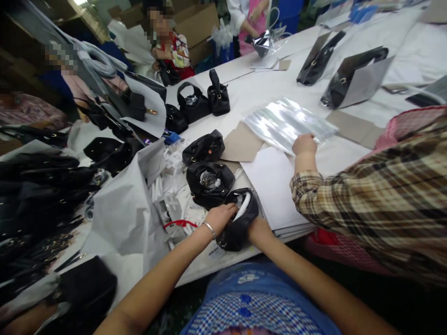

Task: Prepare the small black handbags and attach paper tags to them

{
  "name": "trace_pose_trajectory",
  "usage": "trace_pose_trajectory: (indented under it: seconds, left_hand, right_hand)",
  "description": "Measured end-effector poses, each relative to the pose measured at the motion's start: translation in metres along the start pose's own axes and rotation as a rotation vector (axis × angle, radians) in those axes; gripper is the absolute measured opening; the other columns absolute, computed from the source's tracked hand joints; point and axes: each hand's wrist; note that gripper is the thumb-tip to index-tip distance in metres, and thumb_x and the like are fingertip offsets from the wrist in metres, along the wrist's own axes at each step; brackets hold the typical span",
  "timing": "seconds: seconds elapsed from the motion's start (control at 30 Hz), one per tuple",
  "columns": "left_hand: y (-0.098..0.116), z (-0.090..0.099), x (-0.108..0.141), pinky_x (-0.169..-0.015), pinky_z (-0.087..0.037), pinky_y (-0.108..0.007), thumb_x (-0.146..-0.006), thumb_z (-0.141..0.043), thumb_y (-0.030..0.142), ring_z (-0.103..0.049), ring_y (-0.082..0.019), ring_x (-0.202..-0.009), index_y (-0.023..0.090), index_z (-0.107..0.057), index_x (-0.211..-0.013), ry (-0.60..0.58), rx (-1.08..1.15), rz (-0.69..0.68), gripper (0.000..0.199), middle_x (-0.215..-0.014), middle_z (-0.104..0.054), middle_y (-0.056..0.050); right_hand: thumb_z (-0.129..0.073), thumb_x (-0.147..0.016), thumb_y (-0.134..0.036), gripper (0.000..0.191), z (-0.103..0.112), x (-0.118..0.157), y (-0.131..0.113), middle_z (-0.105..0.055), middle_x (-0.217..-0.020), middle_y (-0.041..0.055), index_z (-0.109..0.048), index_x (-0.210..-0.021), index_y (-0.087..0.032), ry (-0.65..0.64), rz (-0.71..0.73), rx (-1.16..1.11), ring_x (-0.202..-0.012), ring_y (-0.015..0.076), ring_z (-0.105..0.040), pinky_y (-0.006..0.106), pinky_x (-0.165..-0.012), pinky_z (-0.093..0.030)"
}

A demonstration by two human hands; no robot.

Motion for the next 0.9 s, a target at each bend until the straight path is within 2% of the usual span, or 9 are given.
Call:
trace_pose_trajectory:
  seconds: [0.17,0.23,0.33,0.43,0.53,0.6,0.67,0.77,0.9]
  left_hand:
    - [-0.004,0.0,-0.005,-0.074,-0.05,-0.03,-0.084,-0.054,0.018,-0.061,-0.023,-0.094,0.023,-0.055,-0.115,-0.08,-0.059,-0.083,0.031,-0.113,-0.058,-0.008]
    - [-0.005,-0.001,-0.006,-0.073,-0.05,-0.029,-0.083,-0.055,0.019,-0.062,-0.023,-0.093,0.025,-0.056,-0.114,-0.112,-0.068,-0.123,0.031,-0.114,-0.058,-0.007]
    - [-0.003,-0.004,-0.01,-0.071,-0.049,-0.031,-0.087,-0.047,0.016,-0.062,-0.024,-0.09,0.022,-0.06,-0.108,-0.087,-0.097,-0.127,0.026,-0.109,-0.061,-0.009]
    - [-0.006,-0.002,-0.016,-0.071,-0.048,-0.035,-0.087,-0.045,0.014,-0.061,-0.026,-0.091,0.017,-0.065,-0.097,-0.036,-0.129,-0.084,0.022,-0.101,-0.062,-0.013]
    - [-0.021,0.009,-0.024,-0.074,-0.048,-0.034,-0.08,-0.058,0.016,-0.058,-0.028,-0.096,0.017,-0.067,-0.093,-0.054,-0.153,-0.033,0.016,-0.1,-0.062,-0.014]
    - [-0.032,0.016,-0.027,-0.075,-0.048,-0.032,-0.073,-0.069,0.022,-0.058,-0.027,-0.098,0.02,-0.067,-0.097,-0.109,-0.125,-0.069,0.025,-0.104,-0.062,-0.011]
    - [-0.036,0.02,-0.027,-0.076,-0.048,-0.03,-0.071,-0.071,0.027,-0.06,-0.025,-0.098,0.024,-0.066,-0.103,-0.13,-0.047,-0.112,0.032,-0.11,-0.062,-0.007]
    - [-0.028,0.025,-0.018,-0.081,-0.048,-0.028,-0.08,-0.059,0.025,-0.062,-0.021,-0.097,0.026,-0.066,-0.107,-0.008,0.164,-0.067,0.028,-0.11,-0.065,-0.004]
    - [0.006,0.031,0.005,-0.082,-0.048,-0.028,-0.091,-0.039,0.033,-0.065,-0.019,-0.084,0.02,-0.065,-0.112,0.196,0.635,0.056,0.035,-0.093,-0.071,-0.006]
  right_hand:
    - [-0.044,-0.082,-0.013,0.034,-0.004,-0.005,0.021,-0.063,-0.117,0.0071,-0.064,-0.109,-0.023,-0.012,0.114,-0.025,-0.11,0.0266,-0.057,0.043,-0.097,-0.045]
    - [-0.044,-0.084,-0.016,0.029,-0.001,-0.004,0.021,-0.064,-0.115,0.0051,-0.065,-0.103,-0.024,-0.006,0.128,-0.057,-0.11,0.0257,-0.057,0.039,-0.097,-0.045]
    - [-0.041,-0.085,-0.014,0.03,0.004,-0.001,0.016,-0.067,-0.109,0.003,-0.066,-0.099,-0.025,0.008,0.136,-0.051,-0.112,0.0245,-0.056,0.036,-0.1,-0.042]
    - [-0.047,-0.081,-0.015,0.027,0.007,0.002,0.014,-0.069,-0.103,0.0063,-0.065,-0.099,-0.023,0.009,0.073,0.026,-0.107,0.0255,-0.059,0.037,-0.094,-0.047]
    - [-0.052,-0.079,-0.023,0.026,0.011,0.01,0.019,-0.069,-0.099,0.0104,-0.063,-0.102,-0.02,0.01,-0.035,0.107,-0.093,0.0264,-0.065,0.036,-0.079,-0.052]
    - [-0.052,-0.08,-0.027,0.025,0.014,0.017,0.025,-0.069,-0.097,0.0104,-0.063,-0.101,-0.019,0.0,-0.056,0.119,-0.087,0.0253,-0.066,0.034,-0.074,-0.052]
    - [-0.051,-0.079,-0.026,0.022,0.016,0.024,0.029,-0.069,-0.093,0.0099,-0.064,-0.095,-0.019,-0.006,-0.056,0.085,-0.086,0.0252,-0.066,0.035,-0.074,-0.052]
    - [-0.05,-0.078,-0.025,0.022,0.02,0.03,0.028,-0.069,-0.094,0.01,-0.065,-0.093,-0.019,0.015,-0.099,-0.111,-0.091,0.0268,-0.064,0.039,-0.079,-0.051]
    - [-0.045,-0.087,-0.042,0.033,0.037,0.033,0.011,-0.068,-0.103,0.0087,-0.062,-0.107,-0.021,0.063,-0.289,-0.788,-0.098,0.025,-0.063,0.042,-0.085,-0.051]
Point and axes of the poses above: each hand's wrist, its own x-axis away from the middle knuckle, its own z-axis out of the back of the hand, y = z × x
